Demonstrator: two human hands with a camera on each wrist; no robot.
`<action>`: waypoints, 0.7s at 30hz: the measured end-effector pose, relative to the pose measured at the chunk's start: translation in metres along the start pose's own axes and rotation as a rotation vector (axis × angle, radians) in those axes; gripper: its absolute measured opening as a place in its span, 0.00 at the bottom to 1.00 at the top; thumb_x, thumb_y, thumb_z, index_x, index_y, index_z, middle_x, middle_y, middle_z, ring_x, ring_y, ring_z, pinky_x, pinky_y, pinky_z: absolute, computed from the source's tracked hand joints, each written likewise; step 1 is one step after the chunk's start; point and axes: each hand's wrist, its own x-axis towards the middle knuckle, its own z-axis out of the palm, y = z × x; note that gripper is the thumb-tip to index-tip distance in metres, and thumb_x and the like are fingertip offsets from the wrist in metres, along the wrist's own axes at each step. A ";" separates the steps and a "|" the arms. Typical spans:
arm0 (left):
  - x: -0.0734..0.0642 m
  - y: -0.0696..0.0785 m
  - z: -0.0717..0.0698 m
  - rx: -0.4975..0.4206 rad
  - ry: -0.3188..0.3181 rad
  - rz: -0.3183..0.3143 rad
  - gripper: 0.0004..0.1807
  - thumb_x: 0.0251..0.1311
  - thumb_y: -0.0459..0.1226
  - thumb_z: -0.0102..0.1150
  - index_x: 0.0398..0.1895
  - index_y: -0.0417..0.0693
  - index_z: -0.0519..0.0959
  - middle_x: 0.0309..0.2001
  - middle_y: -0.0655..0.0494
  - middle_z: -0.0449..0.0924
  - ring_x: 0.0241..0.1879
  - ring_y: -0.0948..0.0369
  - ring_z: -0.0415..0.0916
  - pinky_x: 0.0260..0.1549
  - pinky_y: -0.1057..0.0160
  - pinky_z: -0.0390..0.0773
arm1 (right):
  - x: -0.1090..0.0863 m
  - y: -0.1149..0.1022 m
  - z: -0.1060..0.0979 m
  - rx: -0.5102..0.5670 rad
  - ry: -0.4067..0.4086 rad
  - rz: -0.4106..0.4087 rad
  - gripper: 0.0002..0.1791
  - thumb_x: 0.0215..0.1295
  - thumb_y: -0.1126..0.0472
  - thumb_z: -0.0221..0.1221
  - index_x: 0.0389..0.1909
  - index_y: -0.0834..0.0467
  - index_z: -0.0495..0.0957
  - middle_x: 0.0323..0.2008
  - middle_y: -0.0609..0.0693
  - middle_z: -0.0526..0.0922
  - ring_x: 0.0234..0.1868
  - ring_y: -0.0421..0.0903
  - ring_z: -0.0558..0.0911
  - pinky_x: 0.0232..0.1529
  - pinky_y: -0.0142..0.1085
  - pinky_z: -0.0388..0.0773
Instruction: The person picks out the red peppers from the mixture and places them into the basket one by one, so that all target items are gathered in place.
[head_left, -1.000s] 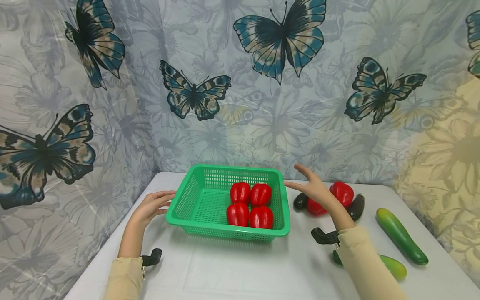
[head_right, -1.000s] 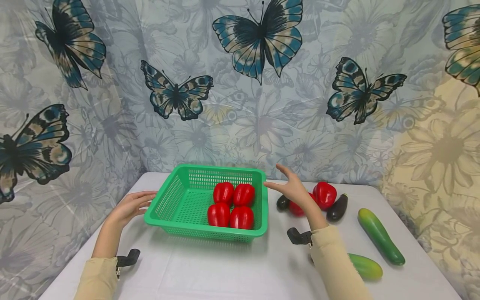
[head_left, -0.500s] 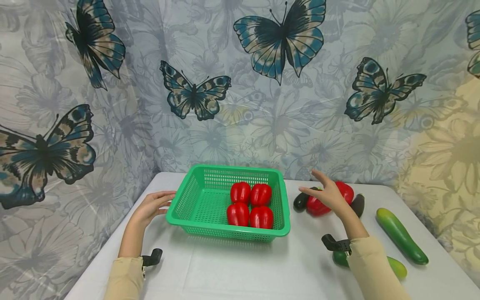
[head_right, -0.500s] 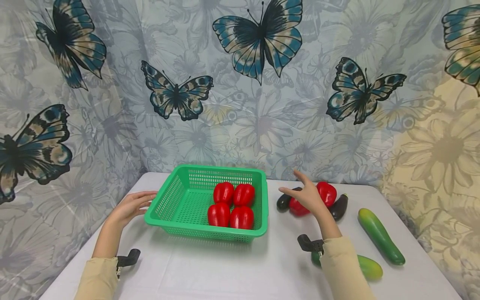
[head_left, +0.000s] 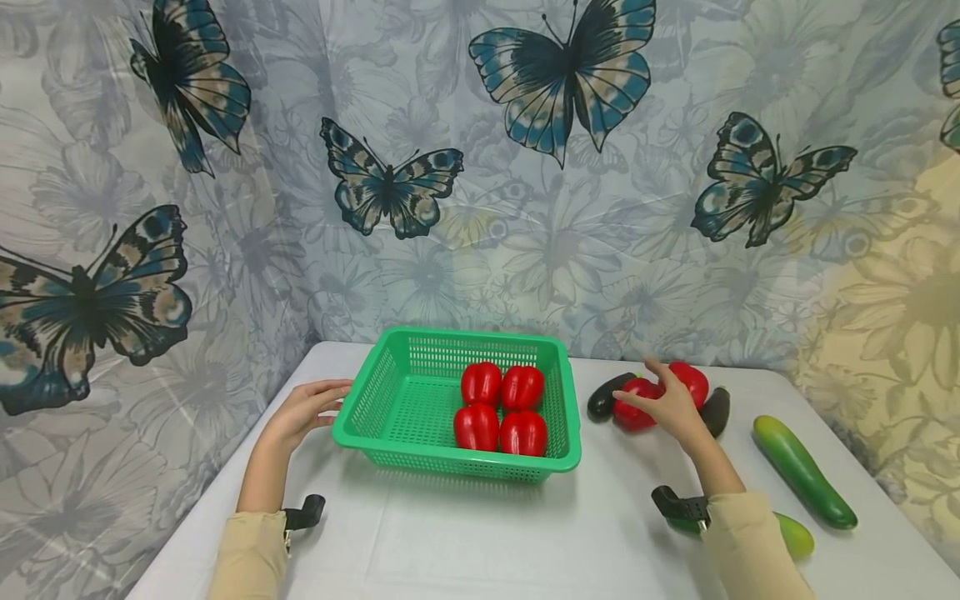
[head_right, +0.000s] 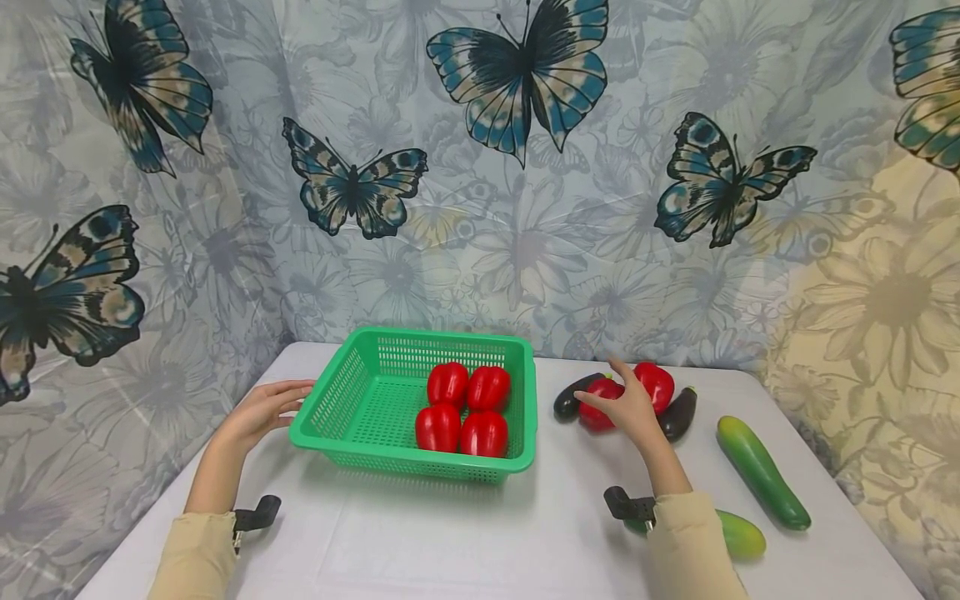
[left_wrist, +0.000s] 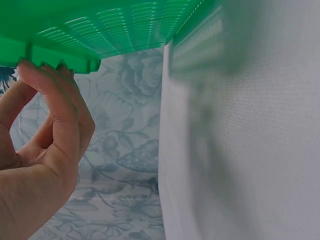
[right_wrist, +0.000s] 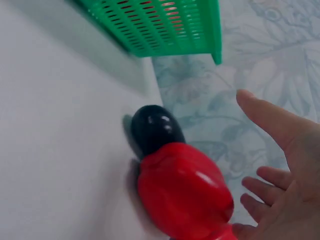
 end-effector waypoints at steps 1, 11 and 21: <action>0.000 0.000 0.000 0.003 0.000 0.000 0.31 0.68 0.47 0.57 0.66 0.36 0.69 0.46 0.68 0.79 0.42 0.67 0.79 0.42 0.63 0.80 | 0.000 0.002 0.001 -0.003 -0.002 0.012 0.56 0.61 0.40 0.64 0.77 0.61 0.43 0.74 0.69 0.51 0.71 0.71 0.52 0.62 0.67 0.65; -0.002 0.002 0.001 0.008 0.008 -0.005 0.32 0.67 0.48 0.57 0.66 0.36 0.69 0.46 0.69 0.79 0.43 0.67 0.78 0.43 0.63 0.80 | -0.003 0.019 0.007 -0.003 0.003 0.086 0.57 0.60 0.42 0.65 0.77 0.61 0.42 0.73 0.72 0.49 0.70 0.74 0.52 0.60 0.67 0.66; 0.000 0.001 0.002 0.010 0.016 -0.003 0.32 0.67 0.49 0.58 0.66 0.37 0.69 0.48 0.66 0.79 0.43 0.66 0.78 0.43 0.63 0.79 | -0.003 0.028 0.012 0.008 0.050 0.112 0.54 0.60 0.50 0.66 0.77 0.61 0.43 0.72 0.72 0.50 0.69 0.74 0.52 0.59 0.67 0.67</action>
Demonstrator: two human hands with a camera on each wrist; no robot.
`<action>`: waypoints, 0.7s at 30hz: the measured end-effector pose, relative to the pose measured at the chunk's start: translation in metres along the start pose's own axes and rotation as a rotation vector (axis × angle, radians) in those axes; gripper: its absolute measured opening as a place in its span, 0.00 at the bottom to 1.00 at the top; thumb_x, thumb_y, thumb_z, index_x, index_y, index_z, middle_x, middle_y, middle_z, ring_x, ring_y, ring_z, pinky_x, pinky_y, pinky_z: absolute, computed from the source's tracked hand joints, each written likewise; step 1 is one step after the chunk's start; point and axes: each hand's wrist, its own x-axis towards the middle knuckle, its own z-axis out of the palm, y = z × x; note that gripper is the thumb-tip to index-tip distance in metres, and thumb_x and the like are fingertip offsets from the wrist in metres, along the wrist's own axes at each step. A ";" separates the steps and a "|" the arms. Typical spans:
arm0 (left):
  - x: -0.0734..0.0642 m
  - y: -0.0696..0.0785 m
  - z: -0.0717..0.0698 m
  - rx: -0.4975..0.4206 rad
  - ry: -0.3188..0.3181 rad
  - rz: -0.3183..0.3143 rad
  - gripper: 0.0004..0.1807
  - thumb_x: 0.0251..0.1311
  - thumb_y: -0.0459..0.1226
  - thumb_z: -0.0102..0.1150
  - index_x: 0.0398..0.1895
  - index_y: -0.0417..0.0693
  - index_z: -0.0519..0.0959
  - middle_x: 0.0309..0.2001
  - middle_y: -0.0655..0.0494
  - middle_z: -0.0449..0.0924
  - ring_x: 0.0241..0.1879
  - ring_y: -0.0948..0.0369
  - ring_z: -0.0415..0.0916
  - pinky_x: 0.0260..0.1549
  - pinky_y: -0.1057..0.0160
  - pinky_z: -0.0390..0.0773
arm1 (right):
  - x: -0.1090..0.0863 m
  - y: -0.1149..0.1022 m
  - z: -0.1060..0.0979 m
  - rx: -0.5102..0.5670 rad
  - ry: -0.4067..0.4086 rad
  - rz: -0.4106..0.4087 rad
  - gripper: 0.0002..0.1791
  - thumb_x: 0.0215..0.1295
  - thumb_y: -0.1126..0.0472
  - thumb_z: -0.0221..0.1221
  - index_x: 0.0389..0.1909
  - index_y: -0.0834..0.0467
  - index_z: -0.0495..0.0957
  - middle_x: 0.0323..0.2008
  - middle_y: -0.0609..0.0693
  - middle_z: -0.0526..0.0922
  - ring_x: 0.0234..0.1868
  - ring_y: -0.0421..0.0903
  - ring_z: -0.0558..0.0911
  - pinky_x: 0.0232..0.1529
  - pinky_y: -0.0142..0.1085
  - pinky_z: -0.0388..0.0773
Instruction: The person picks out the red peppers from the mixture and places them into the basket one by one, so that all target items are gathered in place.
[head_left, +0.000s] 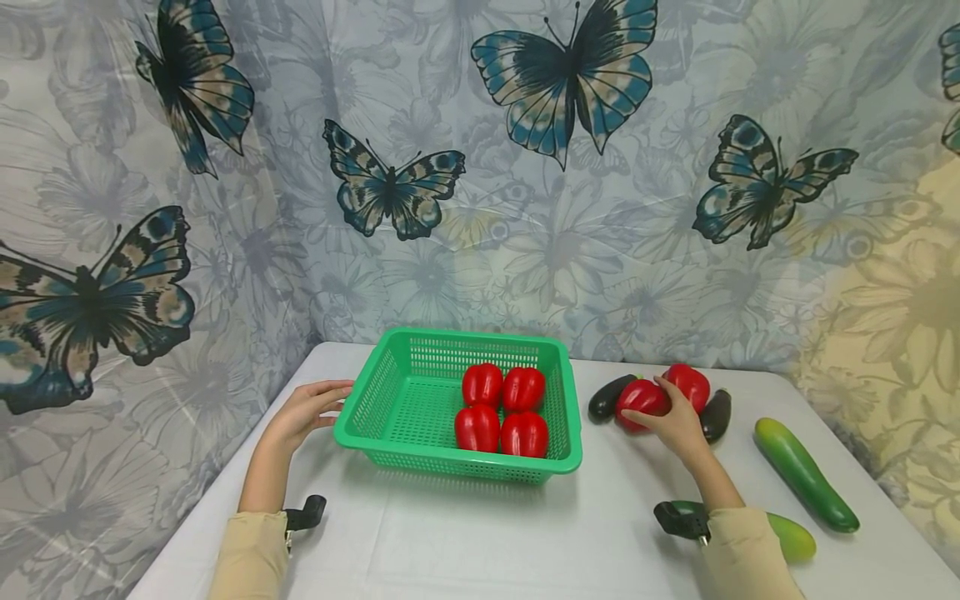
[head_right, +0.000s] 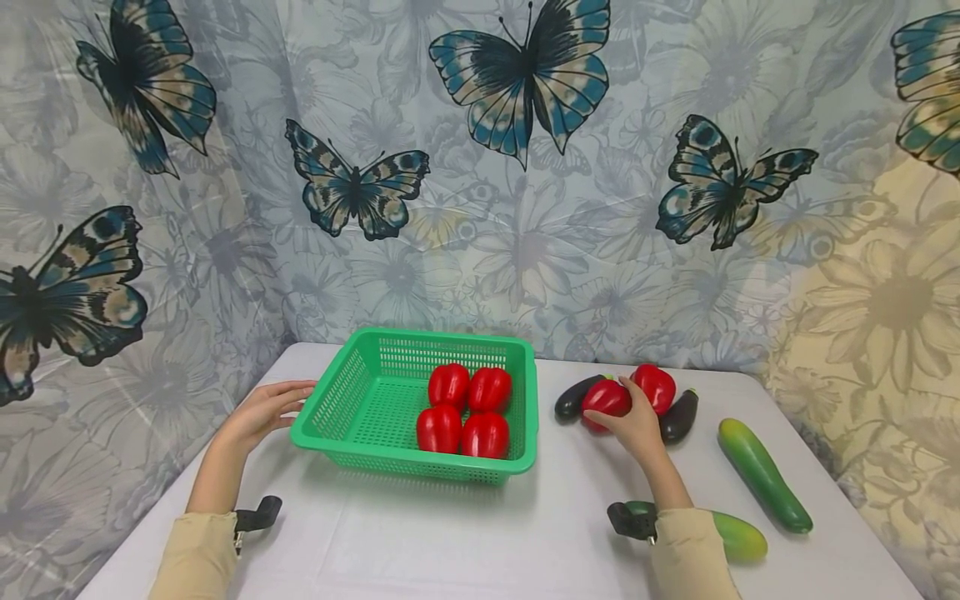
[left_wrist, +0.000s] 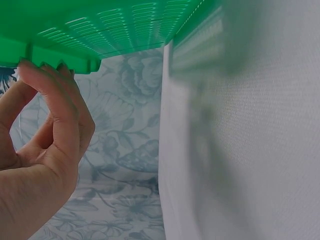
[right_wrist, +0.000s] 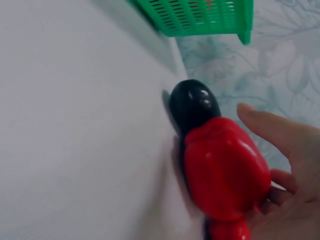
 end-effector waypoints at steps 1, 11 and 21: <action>0.000 0.000 0.000 0.002 0.001 -0.001 0.32 0.67 0.49 0.58 0.66 0.37 0.69 0.48 0.66 0.79 0.43 0.66 0.78 0.43 0.63 0.79 | 0.000 0.001 0.001 0.000 0.005 -0.002 0.54 0.60 0.51 0.66 0.77 0.62 0.43 0.72 0.72 0.50 0.69 0.74 0.52 0.59 0.67 0.67; 0.001 -0.001 0.000 0.006 0.000 -0.008 0.31 0.68 0.48 0.57 0.67 0.37 0.69 0.47 0.66 0.79 0.43 0.65 0.78 0.42 0.63 0.80 | -0.005 -0.001 0.002 0.015 0.034 0.015 0.51 0.62 0.59 0.65 0.77 0.64 0.42 0.71 0.72 0.51 0.70 0.73 0.52 0.61 0.67 0.65; 0.000 0.000 0.000 0.014 -0.002 -0.005 0.31 0.68 0.48 0.57 0.67 0.37 0.69 0.49 0.64 0.78 0.44 0.66 0.78 0.43 0.63 0.80 | -0.003 0.004 0.003 0.012 0.056 0.006 0.49 0.62 0.60 0.64 0.76 0.65 0.45 0.71 0.73 0.52 0.70 0.73 0.53 0.62 0.67 0.64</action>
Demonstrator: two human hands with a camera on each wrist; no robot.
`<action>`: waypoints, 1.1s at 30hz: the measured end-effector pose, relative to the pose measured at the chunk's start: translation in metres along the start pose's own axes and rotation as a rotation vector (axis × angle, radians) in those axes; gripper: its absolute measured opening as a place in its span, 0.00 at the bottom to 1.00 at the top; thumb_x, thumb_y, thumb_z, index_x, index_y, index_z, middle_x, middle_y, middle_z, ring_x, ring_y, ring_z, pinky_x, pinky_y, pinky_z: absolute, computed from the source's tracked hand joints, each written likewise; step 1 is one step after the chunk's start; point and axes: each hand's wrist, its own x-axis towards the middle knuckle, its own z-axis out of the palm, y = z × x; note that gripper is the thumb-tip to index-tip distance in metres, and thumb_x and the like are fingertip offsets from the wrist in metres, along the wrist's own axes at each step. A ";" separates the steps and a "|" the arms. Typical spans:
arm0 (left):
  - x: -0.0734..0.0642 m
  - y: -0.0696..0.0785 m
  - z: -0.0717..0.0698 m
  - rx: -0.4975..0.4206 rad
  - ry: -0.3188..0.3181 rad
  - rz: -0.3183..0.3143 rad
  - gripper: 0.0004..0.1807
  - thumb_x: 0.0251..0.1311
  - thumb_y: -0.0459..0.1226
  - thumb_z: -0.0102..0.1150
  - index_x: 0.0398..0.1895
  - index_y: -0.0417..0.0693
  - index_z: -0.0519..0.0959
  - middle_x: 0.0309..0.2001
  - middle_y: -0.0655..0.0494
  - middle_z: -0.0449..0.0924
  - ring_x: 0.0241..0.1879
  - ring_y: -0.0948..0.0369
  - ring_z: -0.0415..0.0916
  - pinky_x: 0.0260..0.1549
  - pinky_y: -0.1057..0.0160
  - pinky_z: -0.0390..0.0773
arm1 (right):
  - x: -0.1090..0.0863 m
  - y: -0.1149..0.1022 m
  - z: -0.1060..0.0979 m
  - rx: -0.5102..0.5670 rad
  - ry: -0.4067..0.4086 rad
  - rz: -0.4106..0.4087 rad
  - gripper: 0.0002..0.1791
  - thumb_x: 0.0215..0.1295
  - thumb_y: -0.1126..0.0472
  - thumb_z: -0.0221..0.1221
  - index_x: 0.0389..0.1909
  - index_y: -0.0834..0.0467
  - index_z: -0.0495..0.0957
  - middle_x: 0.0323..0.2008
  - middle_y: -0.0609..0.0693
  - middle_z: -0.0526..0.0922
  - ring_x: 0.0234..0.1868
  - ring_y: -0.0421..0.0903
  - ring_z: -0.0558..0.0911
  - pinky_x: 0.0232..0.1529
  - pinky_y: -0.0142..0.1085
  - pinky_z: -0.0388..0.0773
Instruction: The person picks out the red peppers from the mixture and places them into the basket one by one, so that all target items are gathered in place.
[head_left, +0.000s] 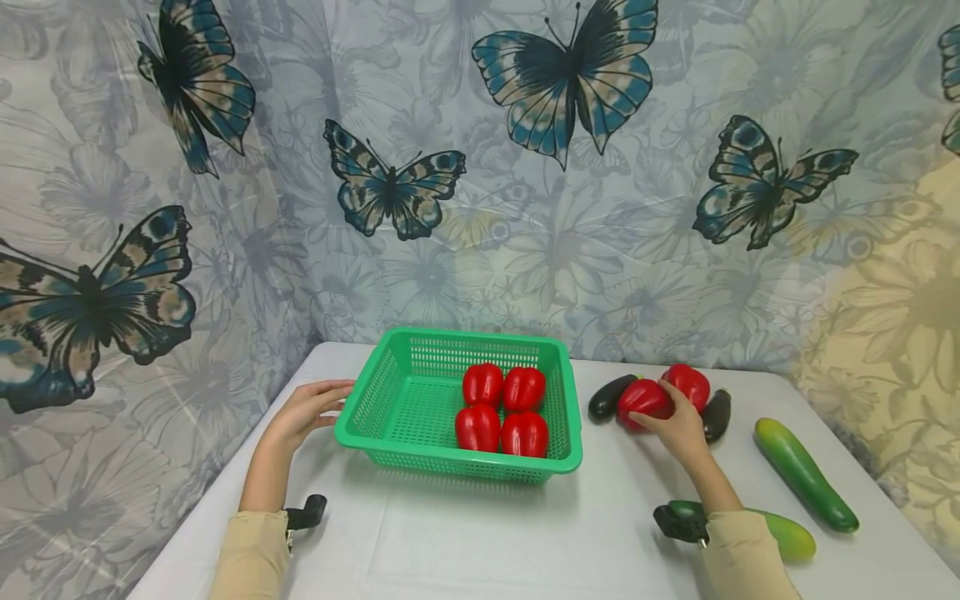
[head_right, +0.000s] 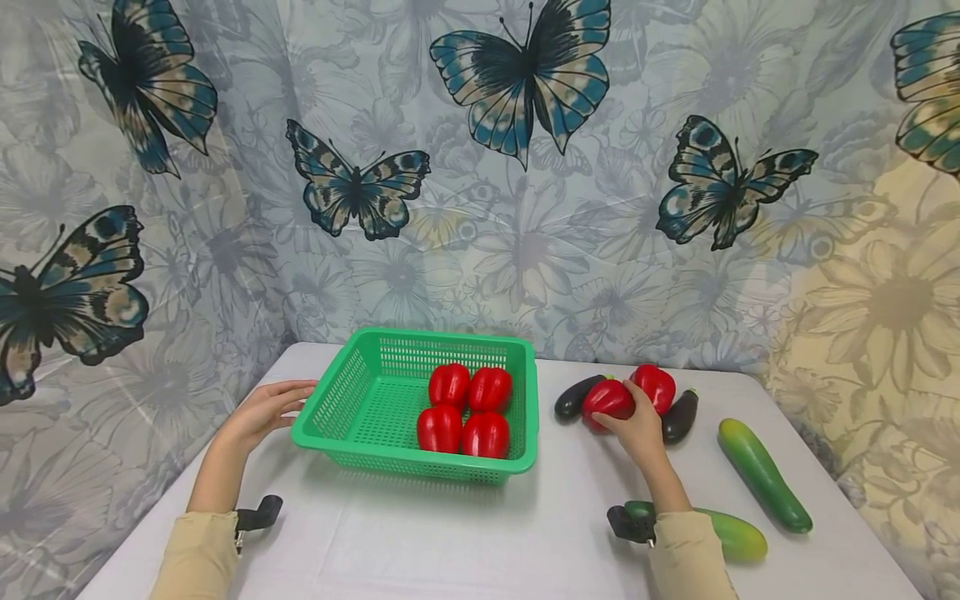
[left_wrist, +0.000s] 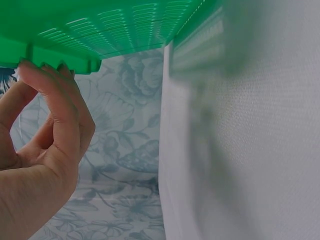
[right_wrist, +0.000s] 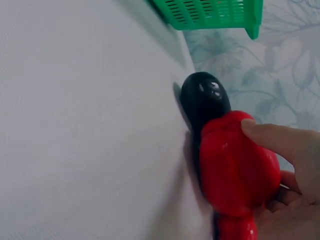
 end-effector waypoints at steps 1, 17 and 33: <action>0.000 0.000 0.000 0.000 0.000 0.001 0.31 0.68 0.48 0.57 0.67 0.37 0.69 0.50 0.64 0.78 0.44 0.66 0.78 0.43 0.62 0.79 | 0.000 -0.001 -0.001 0.002 -0.001 -0.001 0.49 0.62 0.59 0.64 0.76 0.65 0.45 0.71 0.73 0.52 0.70 0.73 0.53 0.62 0.67 0.64; -0.001 0.001 0.000 -0.015 0.006 -0.002 0.31 0.68 0.48 0.57 0.66 0.36 0.70 0.44 0.67 0.80 0.42 0.67 0.79 0.45 0.60 0.79 | -0.001 -0.024 -0.007 0.089 0.044 -0.063 0.48 0.64 0.56 0.64 0.77 0.63 0.46 0.73 0.71 0.51 0.71 0.71 0.54 0.62 0.64 0.67; -0.001 0.002 0.001 -0.014 0.006 -0.008 0.31 0.67 0.48 0.57 0.66 0.37 0.70 0.46 0.66 0.80 0.44 0.65 0.79 0.45 0.60 0.79 | 0.000 -0.062 -0.007 0.210 0.057 -0.109 0.49 0.64 0.55 0.64 0.77 0.61 0.46 0.75 0.65 0.51 0.76 0.64 0.52 0.67 0.57 0.62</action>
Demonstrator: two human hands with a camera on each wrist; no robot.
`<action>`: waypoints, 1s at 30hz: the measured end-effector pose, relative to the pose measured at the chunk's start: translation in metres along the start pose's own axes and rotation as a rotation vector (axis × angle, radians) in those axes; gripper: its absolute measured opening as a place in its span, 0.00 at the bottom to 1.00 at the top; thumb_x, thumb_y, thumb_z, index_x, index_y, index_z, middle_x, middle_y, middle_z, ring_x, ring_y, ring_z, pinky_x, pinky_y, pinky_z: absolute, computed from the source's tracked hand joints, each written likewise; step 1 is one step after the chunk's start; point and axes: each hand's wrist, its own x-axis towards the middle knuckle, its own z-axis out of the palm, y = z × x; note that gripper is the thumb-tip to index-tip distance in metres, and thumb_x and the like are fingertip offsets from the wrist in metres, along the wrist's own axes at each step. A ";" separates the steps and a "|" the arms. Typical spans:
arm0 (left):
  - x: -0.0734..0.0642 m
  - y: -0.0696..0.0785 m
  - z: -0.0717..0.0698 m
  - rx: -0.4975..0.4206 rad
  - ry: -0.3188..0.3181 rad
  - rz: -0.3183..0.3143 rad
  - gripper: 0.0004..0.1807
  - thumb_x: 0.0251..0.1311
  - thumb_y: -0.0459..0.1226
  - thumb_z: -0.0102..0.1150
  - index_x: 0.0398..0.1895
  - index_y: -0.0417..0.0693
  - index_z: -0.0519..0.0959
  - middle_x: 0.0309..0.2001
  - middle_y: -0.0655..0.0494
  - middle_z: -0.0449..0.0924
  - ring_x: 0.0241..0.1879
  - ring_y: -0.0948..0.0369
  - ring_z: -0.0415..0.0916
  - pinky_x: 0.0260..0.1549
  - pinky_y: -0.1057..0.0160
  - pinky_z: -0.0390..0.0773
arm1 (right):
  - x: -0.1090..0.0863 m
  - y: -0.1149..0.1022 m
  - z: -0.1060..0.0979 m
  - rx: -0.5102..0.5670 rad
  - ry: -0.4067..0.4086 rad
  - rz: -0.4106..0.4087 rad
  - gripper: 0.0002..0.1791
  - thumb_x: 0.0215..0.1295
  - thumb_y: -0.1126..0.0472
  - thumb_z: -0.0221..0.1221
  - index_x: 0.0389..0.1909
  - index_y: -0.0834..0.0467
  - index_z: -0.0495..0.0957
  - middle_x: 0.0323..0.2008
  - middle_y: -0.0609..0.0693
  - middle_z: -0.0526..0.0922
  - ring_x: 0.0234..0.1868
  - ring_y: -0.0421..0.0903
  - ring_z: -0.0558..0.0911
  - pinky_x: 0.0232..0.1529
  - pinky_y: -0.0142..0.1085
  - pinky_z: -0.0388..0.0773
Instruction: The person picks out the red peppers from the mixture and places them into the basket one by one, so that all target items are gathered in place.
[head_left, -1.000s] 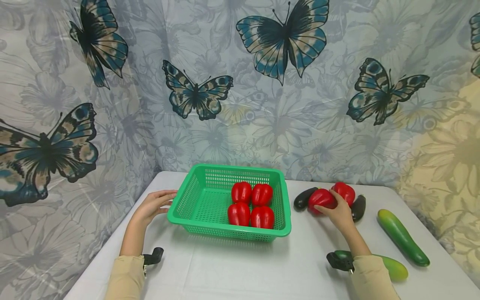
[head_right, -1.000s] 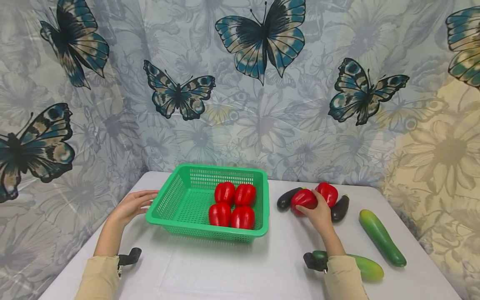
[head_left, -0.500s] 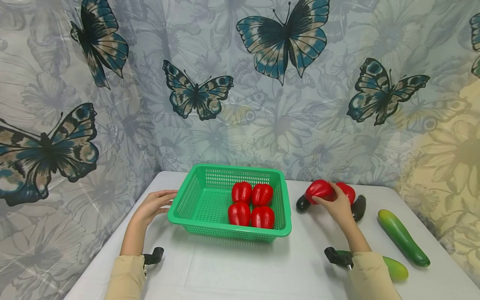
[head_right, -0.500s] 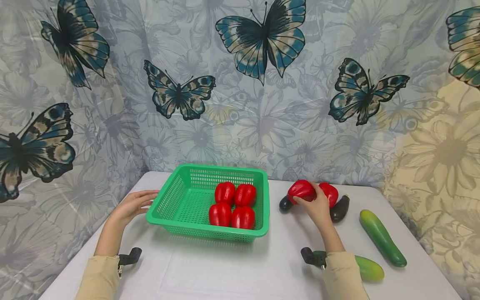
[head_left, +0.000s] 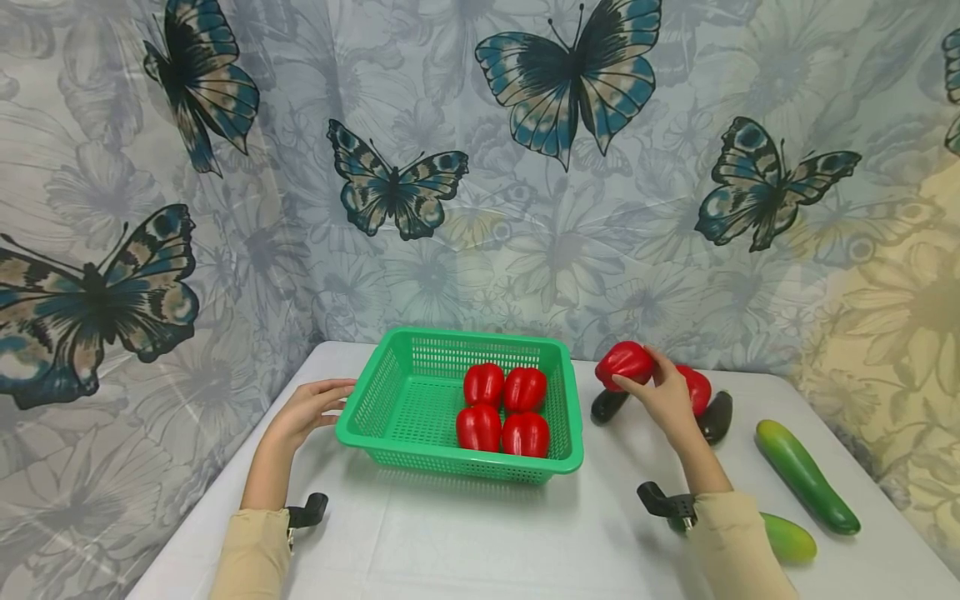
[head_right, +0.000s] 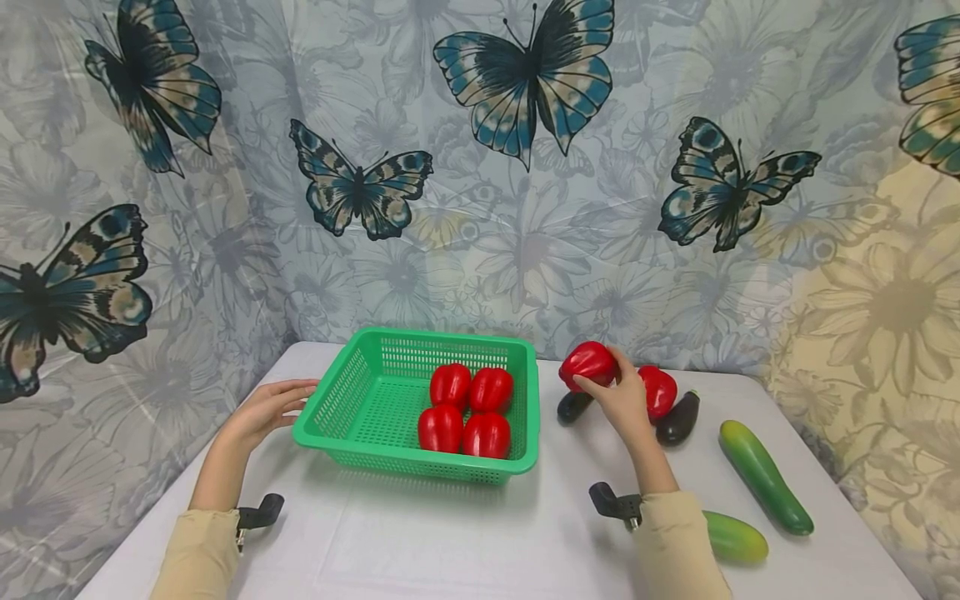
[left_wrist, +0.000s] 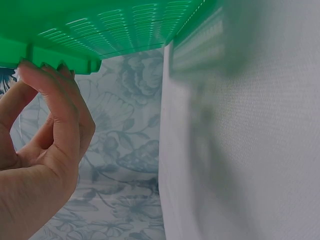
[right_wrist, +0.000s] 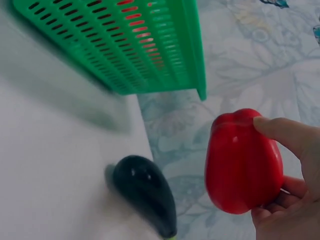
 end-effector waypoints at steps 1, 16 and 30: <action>0.000 0.000 0.000 -0.002 -0.001 0.000 0.31 0.67 0.48 0.57 0.66 0.37 0.70 0.45 0.66 0.80 0.44 0.65 0.79 0.45 0.60 0.79 | 0.000 -0.001 0.001 0.010 -0.006 -0.006 0.49 0.64 0.55 0.64 0.77 0.61 0.46 0.75 0.65 0.51 0.76 0.64 0.52 0.68 0.57 0.62; 0.001 -0.002 -0.001 -0.010 -0.004 0.009 0.31 0.67 0.48 0.58 0.66 0.36 0.70 0.44 0.68 0.80 0.44 0.64 0.79 0.45 0.60 0.79 | 0.002 -0.030 0.015 0.126 -0.083 -0.076 0.48 0.64 0.52 0.65 0.77 0.59 0.48 0.75 0.63 0.55 0.77 0.59 0.55 0.71 0.53 0.59; 0.003 -0.003 -0.001 -0.007 -0.003 0.004 0.32 0.67 0.48 0.57 0.66 0.37 0.69 0.45 0.68 0.80 0.43 0.66 0.79 0.43 0.61 0.80 | 0.001 -0.061 0.046 0.175 -0.199 -0.096 0.48 0.63 0.54 0.66 0.77 0.59 0.49 0.75 0.60 0.58 0.77 0.55 0.56 0.74 0.50 0.57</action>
